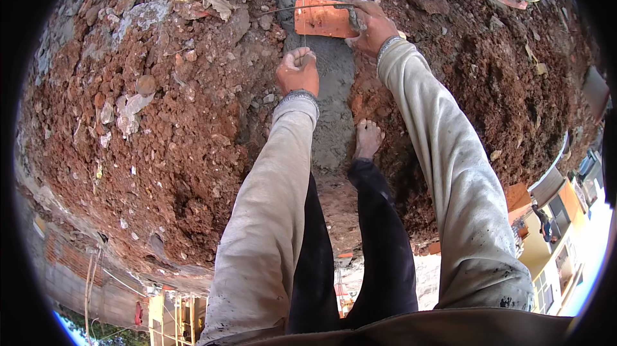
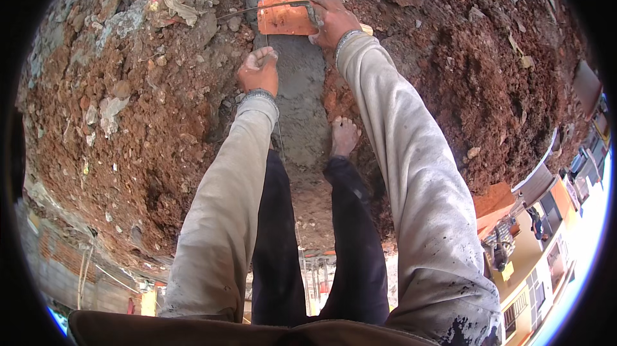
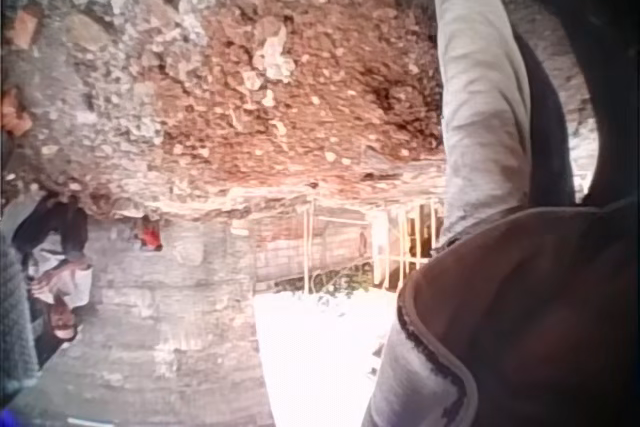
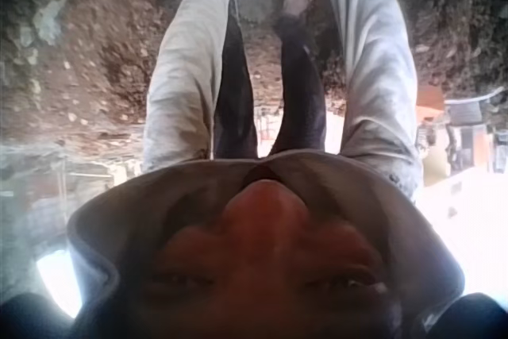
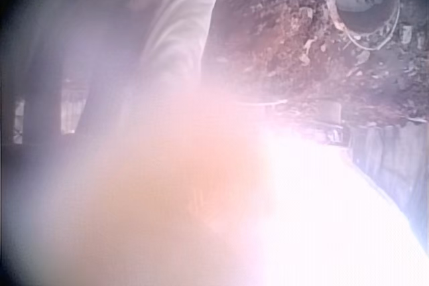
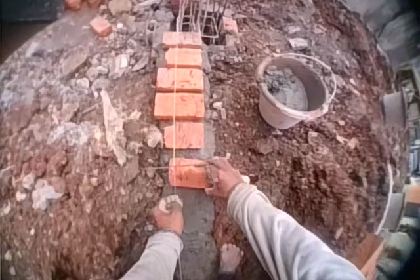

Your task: The person lays red bricks in a straight line on the ground, using a trowel to spread cement mortar between them. They repeatedly scoop mortar from a bucket, apply it to the trench, place bricks, and tap them into alignment.

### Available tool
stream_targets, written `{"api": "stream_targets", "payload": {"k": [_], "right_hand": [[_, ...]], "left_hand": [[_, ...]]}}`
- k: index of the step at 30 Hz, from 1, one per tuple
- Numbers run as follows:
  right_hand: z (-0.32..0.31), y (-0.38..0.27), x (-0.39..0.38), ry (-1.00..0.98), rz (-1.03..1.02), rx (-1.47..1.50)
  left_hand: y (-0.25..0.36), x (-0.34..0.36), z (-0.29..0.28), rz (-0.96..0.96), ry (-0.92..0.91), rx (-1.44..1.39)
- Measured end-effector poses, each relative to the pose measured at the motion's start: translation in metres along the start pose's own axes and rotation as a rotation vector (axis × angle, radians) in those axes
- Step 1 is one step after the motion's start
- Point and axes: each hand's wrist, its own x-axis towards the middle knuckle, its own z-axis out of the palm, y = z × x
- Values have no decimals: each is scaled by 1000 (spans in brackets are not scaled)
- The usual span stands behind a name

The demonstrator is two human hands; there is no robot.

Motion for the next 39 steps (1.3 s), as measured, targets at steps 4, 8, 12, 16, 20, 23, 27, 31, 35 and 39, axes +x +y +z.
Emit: {"api": "stream_targets", "payload": {"k": [4,8,12,16,20,23,27,31,35,39], "right_hand": [[3,-12,18,104,-48,14],[10,-5,27,113,-56,14],[13,-8,32,98,-68,39],[17,-2,30,120,-108,70],[14,3,33,88,-144,29],[8,10,24,185,-155,37],[-20,-14,-27,274,181,379],[-40,-29,-89,277,490,472],[-56,-62,-113,462,463,806],[-21,-71,-122,373,670,729]], "left_hand": [[-8,14,6,56,4,-134],[-14,15,6,78,-13,-73],[-18,20,0,90,-10,-64],[-18,19,3,100,-27,-62],[-19,27,3,132,-57,38],[-9,37,-3,-24,-93,150],[-8,72,-20,110,106,209],[18,101,-11,268,80,339],[38,119,-7,155,-87,492],[33,130,-5,80,-193,410]]}}
